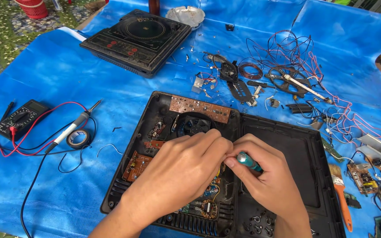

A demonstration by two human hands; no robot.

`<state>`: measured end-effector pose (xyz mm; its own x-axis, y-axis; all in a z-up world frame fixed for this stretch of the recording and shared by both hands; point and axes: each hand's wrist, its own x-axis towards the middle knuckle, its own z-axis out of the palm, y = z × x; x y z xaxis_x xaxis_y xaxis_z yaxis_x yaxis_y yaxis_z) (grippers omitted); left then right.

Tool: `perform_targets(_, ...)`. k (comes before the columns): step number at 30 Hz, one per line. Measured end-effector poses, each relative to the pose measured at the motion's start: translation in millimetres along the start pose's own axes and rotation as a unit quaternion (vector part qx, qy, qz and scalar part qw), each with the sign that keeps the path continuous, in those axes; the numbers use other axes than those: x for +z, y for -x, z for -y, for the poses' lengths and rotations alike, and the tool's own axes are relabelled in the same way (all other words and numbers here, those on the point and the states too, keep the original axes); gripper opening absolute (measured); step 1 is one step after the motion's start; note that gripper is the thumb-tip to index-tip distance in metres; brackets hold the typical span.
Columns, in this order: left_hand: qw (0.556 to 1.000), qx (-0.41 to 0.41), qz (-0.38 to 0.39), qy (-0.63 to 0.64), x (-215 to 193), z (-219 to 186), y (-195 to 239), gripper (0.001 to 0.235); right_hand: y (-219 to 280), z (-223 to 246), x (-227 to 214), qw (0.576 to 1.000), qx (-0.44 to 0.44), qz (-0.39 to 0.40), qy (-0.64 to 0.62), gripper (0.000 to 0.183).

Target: The person works on an open electronic device, using a screwdriver to manipulate wires and components on a circuit board. They then pick up a separate circuit board with a transformer and examine it closely.

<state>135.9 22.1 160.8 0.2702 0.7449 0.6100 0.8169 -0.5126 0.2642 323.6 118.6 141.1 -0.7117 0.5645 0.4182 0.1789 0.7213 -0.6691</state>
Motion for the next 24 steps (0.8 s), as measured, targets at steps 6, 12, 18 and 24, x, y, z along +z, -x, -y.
perform_targets(6, 0.999, -0.037, 0.019, 0.034, -2, 2, 1, 0.006, 0, 5, 5, 0.998, 0.011, -0.043, -0.047, 0.006)
perform_targets(12, 0.998, -0.027, 0.017, 0.046, -4, 9, 0, 0.018, 0, -3, 10, 0.997, 0.044, -0.058, -0.019, 0.006)
perform_targets(18, 0.990, -0.045, 0.002, 0.135, -11, 8, -1, 0.008, 1, -3, 15, 0.998, -0.017, -0.061, -0.014, 0.003)
perform_targets(24, 0.988, -0.065, 0.025, 0.139, -9, 8, 0, 0.008, 1, 2, 14, 0.997, -0.033, -0.066, 0.014, 0.010)
